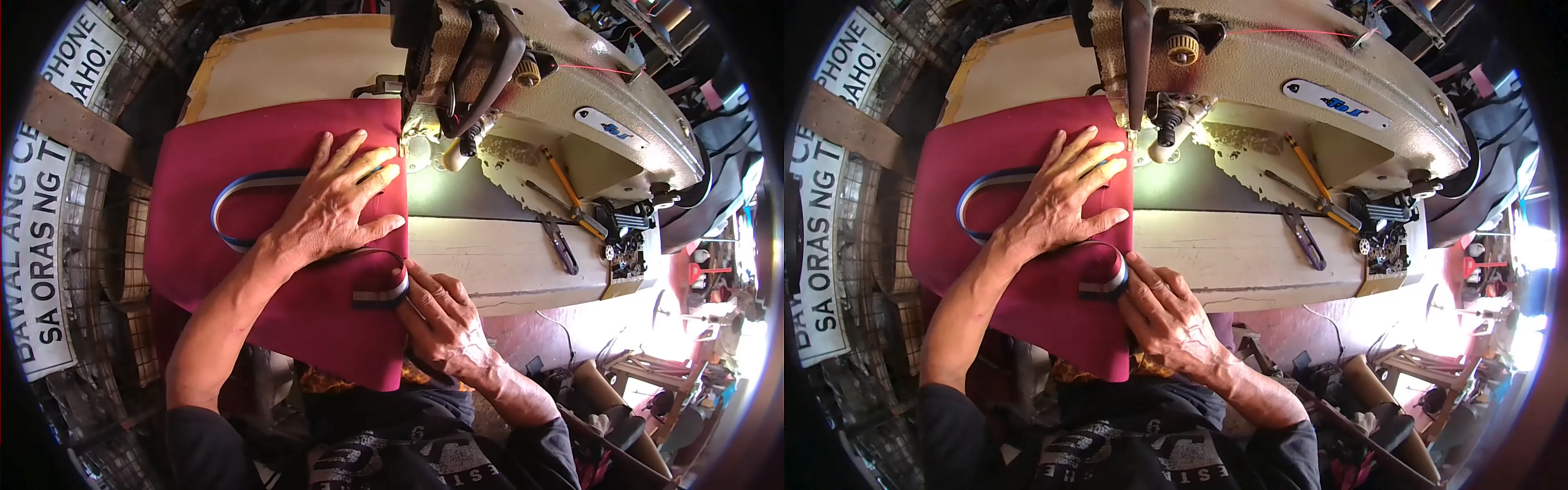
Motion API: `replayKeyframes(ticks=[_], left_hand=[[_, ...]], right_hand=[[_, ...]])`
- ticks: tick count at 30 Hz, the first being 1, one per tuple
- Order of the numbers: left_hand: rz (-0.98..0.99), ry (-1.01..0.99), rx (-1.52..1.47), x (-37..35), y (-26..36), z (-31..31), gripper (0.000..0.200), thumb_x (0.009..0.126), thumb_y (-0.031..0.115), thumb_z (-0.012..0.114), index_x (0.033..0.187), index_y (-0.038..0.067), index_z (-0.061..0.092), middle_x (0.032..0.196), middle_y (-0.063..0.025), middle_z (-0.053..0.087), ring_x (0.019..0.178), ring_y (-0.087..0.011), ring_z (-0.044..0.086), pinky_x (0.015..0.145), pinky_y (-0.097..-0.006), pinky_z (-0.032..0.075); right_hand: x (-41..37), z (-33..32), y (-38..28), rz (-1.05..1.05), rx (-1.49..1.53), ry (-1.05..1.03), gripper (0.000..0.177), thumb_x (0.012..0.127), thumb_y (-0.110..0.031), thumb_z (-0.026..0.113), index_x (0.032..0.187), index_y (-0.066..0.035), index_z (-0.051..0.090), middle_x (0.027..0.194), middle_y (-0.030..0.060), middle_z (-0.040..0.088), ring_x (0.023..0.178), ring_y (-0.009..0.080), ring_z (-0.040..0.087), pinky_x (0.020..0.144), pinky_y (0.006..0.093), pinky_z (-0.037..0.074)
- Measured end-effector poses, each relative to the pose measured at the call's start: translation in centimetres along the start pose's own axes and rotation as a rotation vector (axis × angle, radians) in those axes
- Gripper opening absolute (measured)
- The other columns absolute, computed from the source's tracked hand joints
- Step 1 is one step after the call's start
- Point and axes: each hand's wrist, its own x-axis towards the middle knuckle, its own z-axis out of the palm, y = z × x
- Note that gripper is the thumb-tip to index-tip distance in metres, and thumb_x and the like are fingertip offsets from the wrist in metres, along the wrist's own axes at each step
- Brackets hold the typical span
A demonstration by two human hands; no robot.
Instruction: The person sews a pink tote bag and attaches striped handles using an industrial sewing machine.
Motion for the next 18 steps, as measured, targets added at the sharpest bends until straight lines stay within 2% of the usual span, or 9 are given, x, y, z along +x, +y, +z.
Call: replayKeyframes(ticks=[5, 8, 11, 18], left_hand=[[-0.002, -0.009, -0.011, 0.4, -0.5, 0.0, 0.062, 0.089, 0.045, 0.072, 0.136, 0.007, 0.06, 0.146, -0.0137, 0.053, 0.144, -0.0435, 0.041, 0.12, -0.0683, 0.025], [-0.006, 0.001, -0.024, 1.5, -1.5, 0.1, 0.062, 0.089, 0.045, 0.073, 0.136, 0.006, 0.06, 0.147, -0.0141, 0.053, 0.144, -0.044, 0.041, 0.12, -0.068, 0.026], [0.005, 0.006, -0.006, 2.4, -2.9, 0.5, 0.064, 0.088, 0.048, 0.072, 0.136, 0.007, 0.061, 0.146, -0.0139, 0.055, 0.142, -0.0441, 0.043, 0.118, -0.0691, 0.029], [0.008, 0.02, -0.03, 2.8, -3.4, 0.5, 0.064, 0.086, 0.048, 0.074, 0.135, 0.008, 0.062, 0.147, -0.0133, 0.055, 0.143, -0.0438, 0.044, 0.119, -0.068, 0.029]], right_hand=[[0.6, -0.4, 0.3, -0.004, 0.014, -0.006, 0.037, 0.069, 0.0, 0.068, 0.105, 0.007, 0.071, 0.13, 0.0243, 0.065, 0.127, 0.0367, 0.063, 0.098, 0.047, 0.051], [1.0, 0.3, 2.0, -0.023, 0.003, 0.001, 0.039, 0.073, -0.013, 0.066, 0.108, 0.006, 0.069, 0.133, 0.0267, 0.06, 0.135, 0.039, 0.055, 0.102, 0.049, 0.048], [2.1, 0.4, 2.6, -0.007, 0.003, 0.023, 0.041, 0.073, -0.011, 0.067, 0.11, 0.007, 0.068, 0.134, 0.0265, 0.059, 0.134, 0.0384, 0.055, 0.102, 0.0489, 0.047], [2.6, 0.4, 3.0, -0.014, -0.004, 0.0, 0.042, 0.074, -0.013, 0.067, 0.111, 0.006, 0.067, 0.134, 0.0262, 0.059, 0.135, 0.0377, 0.055, 0.103, 0.049, 0.046]])
